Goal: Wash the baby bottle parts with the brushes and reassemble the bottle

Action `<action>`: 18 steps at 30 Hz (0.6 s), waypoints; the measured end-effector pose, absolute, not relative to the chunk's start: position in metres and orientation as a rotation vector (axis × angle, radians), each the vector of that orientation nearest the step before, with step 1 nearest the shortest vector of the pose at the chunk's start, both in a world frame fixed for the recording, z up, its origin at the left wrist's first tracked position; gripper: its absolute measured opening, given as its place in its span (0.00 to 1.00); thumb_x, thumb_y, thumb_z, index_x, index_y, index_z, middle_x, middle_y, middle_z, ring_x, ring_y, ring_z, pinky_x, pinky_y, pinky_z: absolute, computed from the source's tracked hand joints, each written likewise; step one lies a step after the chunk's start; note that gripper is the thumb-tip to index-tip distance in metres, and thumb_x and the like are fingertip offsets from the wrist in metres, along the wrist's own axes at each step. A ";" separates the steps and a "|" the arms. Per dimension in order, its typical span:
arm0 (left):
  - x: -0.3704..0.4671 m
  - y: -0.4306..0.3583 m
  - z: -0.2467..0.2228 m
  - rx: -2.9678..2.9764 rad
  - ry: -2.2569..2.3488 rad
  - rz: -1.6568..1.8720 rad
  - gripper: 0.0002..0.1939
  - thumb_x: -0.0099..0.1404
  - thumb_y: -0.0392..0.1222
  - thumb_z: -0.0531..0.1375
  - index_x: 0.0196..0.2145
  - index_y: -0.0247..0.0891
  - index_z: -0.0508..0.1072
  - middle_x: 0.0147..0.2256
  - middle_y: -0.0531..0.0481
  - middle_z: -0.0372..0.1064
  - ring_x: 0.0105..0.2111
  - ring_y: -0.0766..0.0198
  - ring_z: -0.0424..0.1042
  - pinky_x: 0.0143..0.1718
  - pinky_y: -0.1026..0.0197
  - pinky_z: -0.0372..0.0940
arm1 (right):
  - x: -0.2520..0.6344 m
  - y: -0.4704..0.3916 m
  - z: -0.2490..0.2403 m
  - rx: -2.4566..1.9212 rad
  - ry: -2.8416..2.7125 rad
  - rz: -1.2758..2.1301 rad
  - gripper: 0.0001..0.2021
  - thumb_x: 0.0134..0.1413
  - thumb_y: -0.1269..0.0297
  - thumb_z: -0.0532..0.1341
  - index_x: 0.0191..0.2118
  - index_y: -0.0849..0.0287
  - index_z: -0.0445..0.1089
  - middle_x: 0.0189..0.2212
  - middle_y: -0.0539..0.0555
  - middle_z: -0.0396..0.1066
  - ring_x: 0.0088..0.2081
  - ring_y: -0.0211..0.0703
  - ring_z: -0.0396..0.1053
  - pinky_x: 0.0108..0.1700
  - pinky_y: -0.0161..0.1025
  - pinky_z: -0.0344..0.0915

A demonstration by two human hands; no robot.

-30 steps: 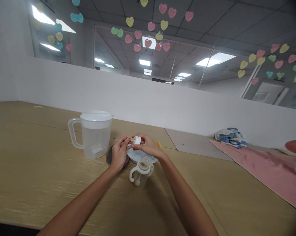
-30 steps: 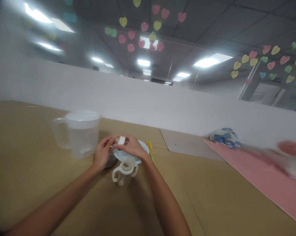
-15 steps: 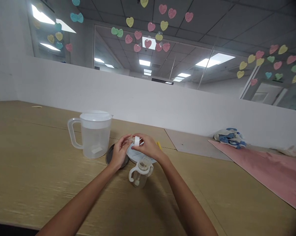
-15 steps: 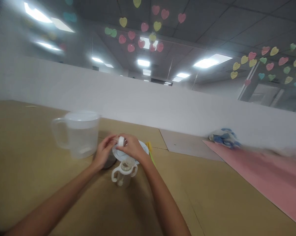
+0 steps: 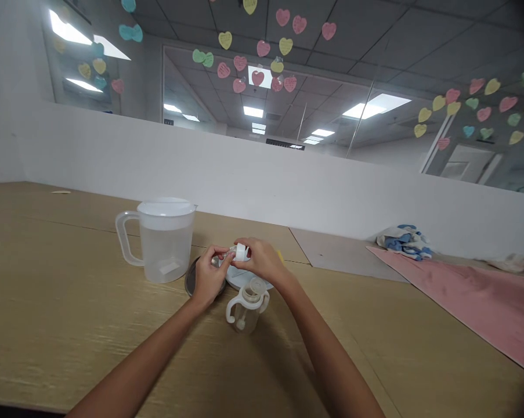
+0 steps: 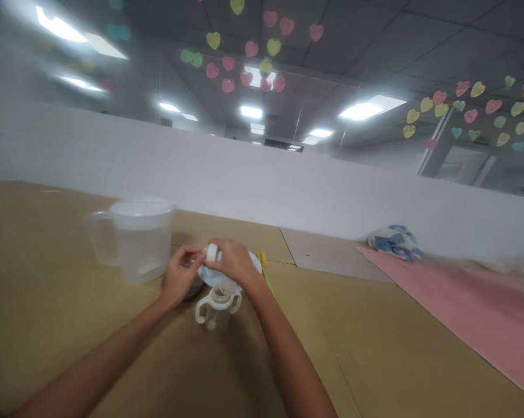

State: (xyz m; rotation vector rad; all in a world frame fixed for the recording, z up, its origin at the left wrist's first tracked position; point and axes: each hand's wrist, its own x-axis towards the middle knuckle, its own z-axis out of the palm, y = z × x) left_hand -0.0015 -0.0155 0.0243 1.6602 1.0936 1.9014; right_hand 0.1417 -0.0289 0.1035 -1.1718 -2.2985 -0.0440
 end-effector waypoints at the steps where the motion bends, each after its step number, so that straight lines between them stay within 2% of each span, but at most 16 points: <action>1: -0.001 -0.016 0.024 1.673 1.081 1.886 0.13 0.56 0.49 0.60 0.33 0.36 0.70 0.28 0.51 0.67 0.31 0.64 0.66 0.35 0.62 0.62 | 0.141 -0.029 0.104 -1.180 -2.304 -0.051 0.17 0.46 0.60 0.63 0.43 0.58 0.68 0.36 0.53 0.71 0.34 0.40 0.66 0.34 0.33 0.56; 4: 0.003 -0.019 0.024 1.697 0.957 1.817 0.15 0.57 0.49 0.59 0.40 0.37 0.69 0.33 0.49 0.68 0.35 0.63 0.67 0.39 0.61 0.62 | 0.143 -0.029 0.104 -1.241 -2.292 -0.115 0.15 0.44 0.66 0.61 0.41 0.59 0.67 0.35 0.53 0.70 0.34 0.41 0.65 0.34 0.34 0.55; 8: 0.008 -0.026 0.022 1.691 0.725 1.686 0.22 0.61 0.49 0.55 0.51 0.38 0.63 0.43 0.44 0.67 0.39 0.62 0.68 0.43 0.59 0.62 | 0.155 -0.027 0.109 -1.322 -2.240 -0.092 0.13 0.41 0.71 0.58 0.38 0.59 0.66 0.31 0.52 0.68 0.31 0.39 0.62 0.32 0.34 0.53; 10: 0.008 -0.030 0.021 1.773 0.603 1.540 0.23 0.62 0.51 0.53 0.52 0.37 0.62 0.42 0.44 0.68 0.40 0.60 0.68 0.45 0.58 0.61 | 0.164 -0.028 0.114 -1.341 -2.233 0.038 0.10 0.41 0.69 0.59 0.35 0.59 0.66 0.28 0.49 0.67 0.29 0.38 0.61 0.31 0.33 0.53; 13: 0.006 -0.036 0.022 1.984 0.508 1.295 0.29 0.58 0.52 0.58 0.54 0.37 0.61 0.39 0.46 0.69 0.41 0.57 0.67 0.48 0.57 0.59 | 0.178 -0.032 0.126 -1.309 -2.195 0.240 0.08 0.42 0.62 0.61 0.31 0.60 0.66 0.29 0.49 0.65 0.31 0.37 0.61 0.31 0.33 0.54; 15: 0.006 -0.038 0.024 2.091 0.567 1.184 0.32 0.54 0.52 0.61 0.54 0.39 0.61 0.39 0.47 0.69 0.42 0.56 0.67 0.49 0.56 0.57 | 0.187 -0.038 0.135 -1.251 -2.219 0.400 0.09 0.43 0.59 0.61 0.29 0.61 0.67 0.29 0.49 0.64 0.31 0.36 0.60 0.32 0.32 0.55; 18: 0.006 -0.041 0.026 2.151 0.703 1.140 0.31 0.52 0.51 0.63 0.52 0.40 0.64 0.39 0.48 0.70 0.43 0.55 0.68 0.50 0.55 0.57 | 0.197 -0.047 0.147 -1.165 -2.297 0.677 0.11 0.46 0.57 0.61 0.31 0.61 0.67 0.28 0.49 0.63 0.30 0.35 0.60 0.32 0.32 0.57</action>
